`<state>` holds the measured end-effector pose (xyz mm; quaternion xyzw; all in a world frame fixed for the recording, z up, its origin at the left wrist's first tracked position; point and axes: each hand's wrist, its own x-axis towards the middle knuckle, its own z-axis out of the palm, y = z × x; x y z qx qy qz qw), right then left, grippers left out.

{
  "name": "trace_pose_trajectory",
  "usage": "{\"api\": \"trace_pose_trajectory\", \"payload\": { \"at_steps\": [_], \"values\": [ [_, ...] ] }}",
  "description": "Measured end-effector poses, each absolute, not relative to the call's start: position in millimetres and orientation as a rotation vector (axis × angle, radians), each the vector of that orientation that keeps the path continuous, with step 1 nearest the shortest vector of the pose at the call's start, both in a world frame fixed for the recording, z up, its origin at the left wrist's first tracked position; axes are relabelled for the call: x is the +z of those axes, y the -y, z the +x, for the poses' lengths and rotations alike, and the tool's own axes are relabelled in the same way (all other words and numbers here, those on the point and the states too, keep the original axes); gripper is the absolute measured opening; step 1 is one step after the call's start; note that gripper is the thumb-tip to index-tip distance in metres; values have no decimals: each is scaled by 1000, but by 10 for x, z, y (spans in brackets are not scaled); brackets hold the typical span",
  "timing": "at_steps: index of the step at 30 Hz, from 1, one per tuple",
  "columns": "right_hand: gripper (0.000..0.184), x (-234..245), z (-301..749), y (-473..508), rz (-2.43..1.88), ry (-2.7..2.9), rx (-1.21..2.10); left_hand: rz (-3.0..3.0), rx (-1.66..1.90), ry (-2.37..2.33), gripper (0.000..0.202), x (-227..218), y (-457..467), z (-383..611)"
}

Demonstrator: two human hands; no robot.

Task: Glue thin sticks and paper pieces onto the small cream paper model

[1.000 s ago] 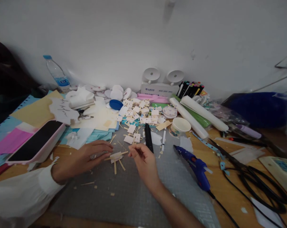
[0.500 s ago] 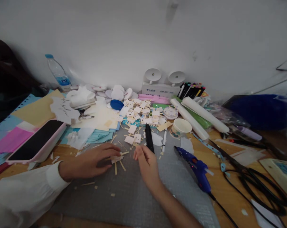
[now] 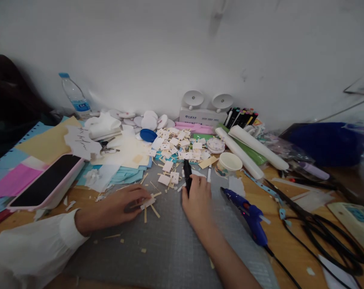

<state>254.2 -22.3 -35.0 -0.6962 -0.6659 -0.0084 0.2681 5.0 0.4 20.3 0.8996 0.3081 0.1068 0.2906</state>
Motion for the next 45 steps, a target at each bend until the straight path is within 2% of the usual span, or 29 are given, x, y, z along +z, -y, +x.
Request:
{"api": "trace_pose_trajectory", "payload": {
  "at_steps": [9, 15, 21, 31, 34, 37, 39, 45],
  "values": [
    [26, -375, 2646, 167, -1740, 1692, 173, 2360, 258, -800, 46, 230, -11, 43],
    [24, -168, 2705, 211, -1674, 1631, 206, 2334, 317, -862, 48, 148, -18, 67],
    [26, 135, 2744, 500, -1553, 1435, 506, 2303, 330, -925, 51, 167, 71, 40],
    [32, 366, 2903, 675, -1443, 1161, 995, 2226, 301, -990, 45, 202, 189, 69],
    [41, 443, 2907, 715, -1409, 1207, 1077, 2244, 224, -992, 43, 184, 178, 107],
    [52, 529, 2909, 763, -1478, 1426, 1004, 2294, 195, -968, 37, 174, 149, 132],
    [52, 585, 2913, 793, -1560, 1547, 864, 2335, 217, -928, 38, 171, 125, 140],
    [32, 645, 2979, 887, -1683, 1769, 506, 2438, 238, -839, 42, 192, 69, 165]
  ]
}}
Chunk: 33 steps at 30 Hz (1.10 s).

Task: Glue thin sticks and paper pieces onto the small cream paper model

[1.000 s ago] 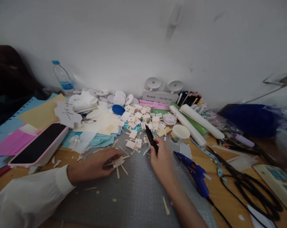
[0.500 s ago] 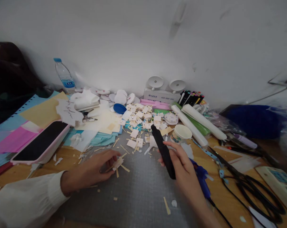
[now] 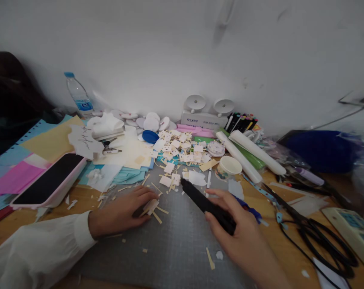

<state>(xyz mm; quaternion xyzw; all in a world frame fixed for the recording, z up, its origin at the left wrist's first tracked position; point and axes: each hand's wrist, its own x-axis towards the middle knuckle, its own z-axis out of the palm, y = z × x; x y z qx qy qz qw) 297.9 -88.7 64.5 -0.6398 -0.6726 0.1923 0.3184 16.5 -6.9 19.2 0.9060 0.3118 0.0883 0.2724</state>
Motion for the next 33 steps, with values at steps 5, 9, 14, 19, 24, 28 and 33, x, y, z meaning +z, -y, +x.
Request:
{"api": "trace_pose_trajectory", "payload": {
  "at_steps": [5, 9, 14, 19, 24, 28, 33],
  "values": [
    [24, 664, 3083, 919, -1692, 1922, 419, 2472, 256, -952, 39, 199, 80, 179],
    [23, 722, 3106, 828, -1622, 1895, 455, 2506, 284, -1069, 37, 165, 126, 166],
    [16, 781, 3026, 630, -1497, 1984, 547, 2538, 237, -1162, 46, 172, 165, 154],
    [25, 781, 2883, 462, -1458, 1864, 708, 2541, 378, -1097, 46, 197, 144, 116],
    [13, 542, 2626, 413, -1421, 1602, 653, 2509, 412, -918, 40, 157, 114, 99],
    [18, 307, 2489, 406, -1531, 1482, 632, 2491, 412, -903, 40, 132, 83, 117],
    [22, 314, 2683, 358, -1747, 1725, 513, 2466, 408, -913, 42, 138, 34, 79]
  ]
}}
